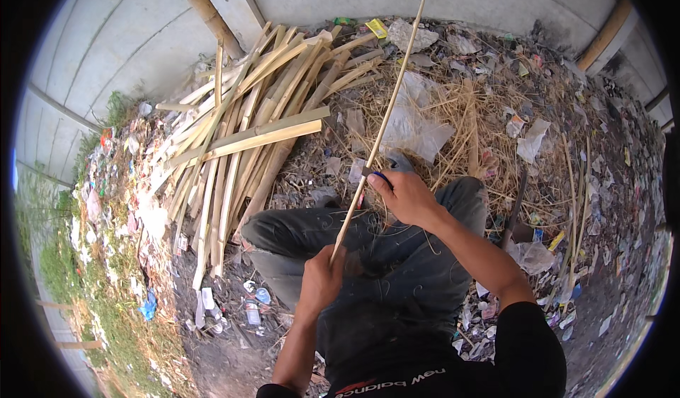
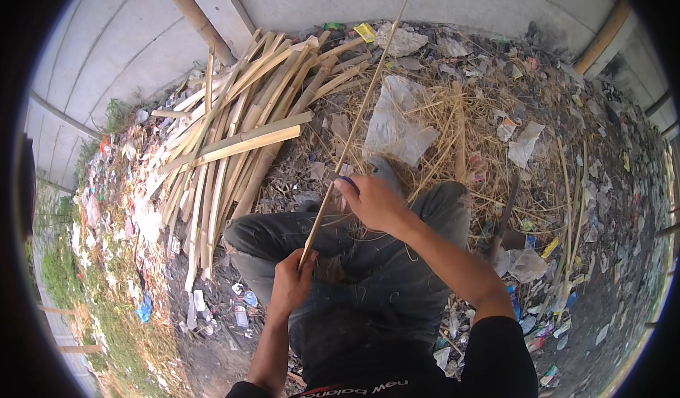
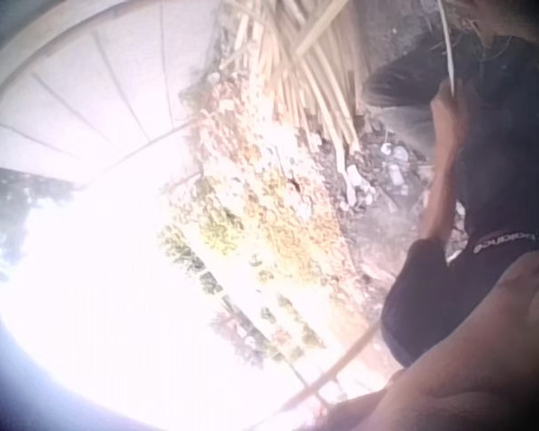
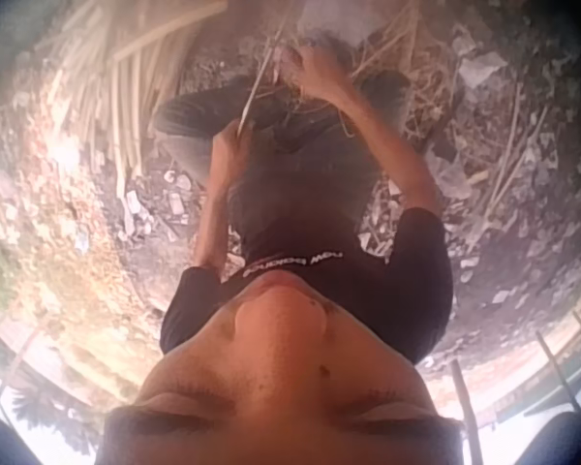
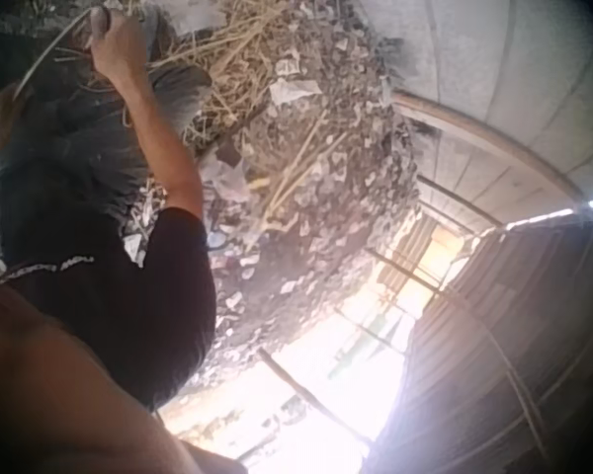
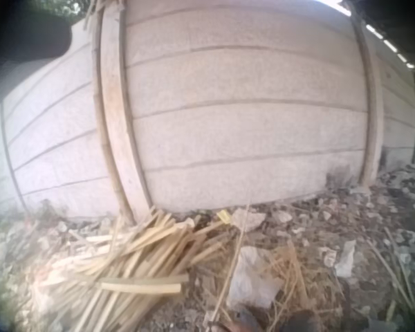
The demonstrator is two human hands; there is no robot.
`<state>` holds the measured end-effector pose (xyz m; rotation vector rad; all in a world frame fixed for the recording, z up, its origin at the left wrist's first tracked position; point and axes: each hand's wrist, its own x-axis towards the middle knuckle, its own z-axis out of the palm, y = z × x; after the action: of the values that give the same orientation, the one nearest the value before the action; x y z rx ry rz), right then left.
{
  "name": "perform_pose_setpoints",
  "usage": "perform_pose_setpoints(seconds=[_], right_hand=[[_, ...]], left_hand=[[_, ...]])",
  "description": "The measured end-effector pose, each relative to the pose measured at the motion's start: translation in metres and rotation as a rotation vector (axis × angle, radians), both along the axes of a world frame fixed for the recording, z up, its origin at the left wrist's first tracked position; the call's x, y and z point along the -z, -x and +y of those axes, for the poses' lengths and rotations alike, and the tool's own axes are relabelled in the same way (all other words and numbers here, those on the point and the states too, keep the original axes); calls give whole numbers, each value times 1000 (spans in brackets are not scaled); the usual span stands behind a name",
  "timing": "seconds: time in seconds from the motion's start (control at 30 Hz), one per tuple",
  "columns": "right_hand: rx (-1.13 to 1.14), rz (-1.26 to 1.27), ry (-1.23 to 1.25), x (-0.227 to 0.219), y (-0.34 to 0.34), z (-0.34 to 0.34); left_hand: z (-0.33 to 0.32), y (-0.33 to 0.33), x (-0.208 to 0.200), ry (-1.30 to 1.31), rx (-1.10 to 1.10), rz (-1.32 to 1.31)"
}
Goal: The person sits on the ground and uses a knife to shave thin strips from a long piece of bamboo. They repeatedly scrape the knife along the bamboo to create fine shavings, occasionally adjusting their grip and the bamboo's position.
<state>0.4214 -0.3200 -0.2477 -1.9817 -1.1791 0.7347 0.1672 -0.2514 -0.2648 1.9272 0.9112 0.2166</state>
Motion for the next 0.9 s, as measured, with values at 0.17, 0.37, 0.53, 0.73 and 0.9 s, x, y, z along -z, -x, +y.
perform_pose_setpoints(seconds=[0.17, 0.37, 0.53, 0.73, 0.9], right_hand=[[-74, -64, -62, 11, 19, -9], [-92, -45, -20, 11, 35, -13], [-117, -60, 6, 22, 49, -24], [-77, 183, 93, 51, 56, -32], [-97, 889, 171, 76, 57, -45]], left_hand=[[0, -7, 4, 10, -34, -89], [6, -19, -3, -10, 7, -9], [-9, -14, 13, 62, -20, -86], [-20, -5, 29, 49, -14, -60], [-26, 2, 41, 72, 10, -78]])
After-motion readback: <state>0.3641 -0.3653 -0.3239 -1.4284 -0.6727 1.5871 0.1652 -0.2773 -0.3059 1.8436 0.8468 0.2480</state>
